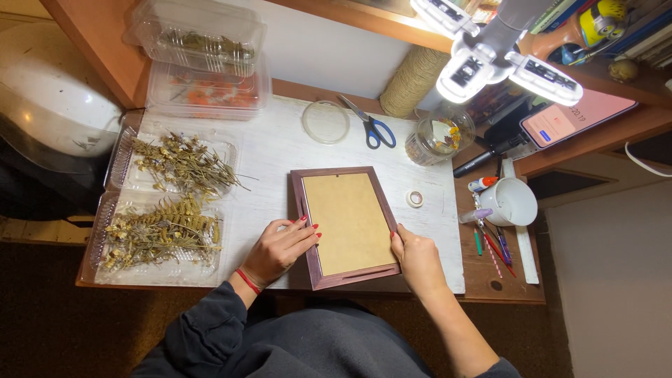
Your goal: Insert a prepared arrangement of pressed flowers and plants into a picture frame, assemble the backing, and store the finished piece.
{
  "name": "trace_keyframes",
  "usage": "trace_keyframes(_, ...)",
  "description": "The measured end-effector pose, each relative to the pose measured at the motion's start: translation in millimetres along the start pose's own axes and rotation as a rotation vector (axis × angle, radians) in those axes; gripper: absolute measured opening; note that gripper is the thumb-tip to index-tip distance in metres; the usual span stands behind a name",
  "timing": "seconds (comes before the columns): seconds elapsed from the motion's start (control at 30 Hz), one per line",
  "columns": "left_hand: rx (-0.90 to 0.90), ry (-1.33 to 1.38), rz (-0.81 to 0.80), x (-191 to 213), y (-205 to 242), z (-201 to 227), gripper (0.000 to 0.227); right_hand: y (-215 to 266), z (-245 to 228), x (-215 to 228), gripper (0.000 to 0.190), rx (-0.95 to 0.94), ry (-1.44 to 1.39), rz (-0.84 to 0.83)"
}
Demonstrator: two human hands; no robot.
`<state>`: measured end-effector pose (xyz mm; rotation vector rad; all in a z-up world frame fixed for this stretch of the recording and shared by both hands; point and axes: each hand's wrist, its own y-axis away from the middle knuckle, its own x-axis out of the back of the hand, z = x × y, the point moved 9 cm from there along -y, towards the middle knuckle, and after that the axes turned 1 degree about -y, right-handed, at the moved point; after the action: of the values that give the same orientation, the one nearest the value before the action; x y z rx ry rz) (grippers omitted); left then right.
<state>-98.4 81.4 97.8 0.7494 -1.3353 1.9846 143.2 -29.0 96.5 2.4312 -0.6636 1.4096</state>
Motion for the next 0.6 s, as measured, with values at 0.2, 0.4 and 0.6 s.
trace_keyframes(0.2, -0.067, -0.061, -0.068, 2.6, -9.6, 14.4, 0.029, -2.0, -1.0, 8.5, 0.029, -0.103, -0.068, -0.049)
trace_keyframes(0.4, -0.266, -0.098, -0.213, -1.8, -19.0, 20.0, 0.038, -2.4, 8.7, 10.8, 0.03, -0.061, -0.133, -0.036)
trace_keyframes(0.6, -0.428, -0.181, -0.277, -2.1, -21.4, 25.4, 0.04, -1.4, 3.6, 16.3, 0.031, -0.107, -0.143, -0.076)
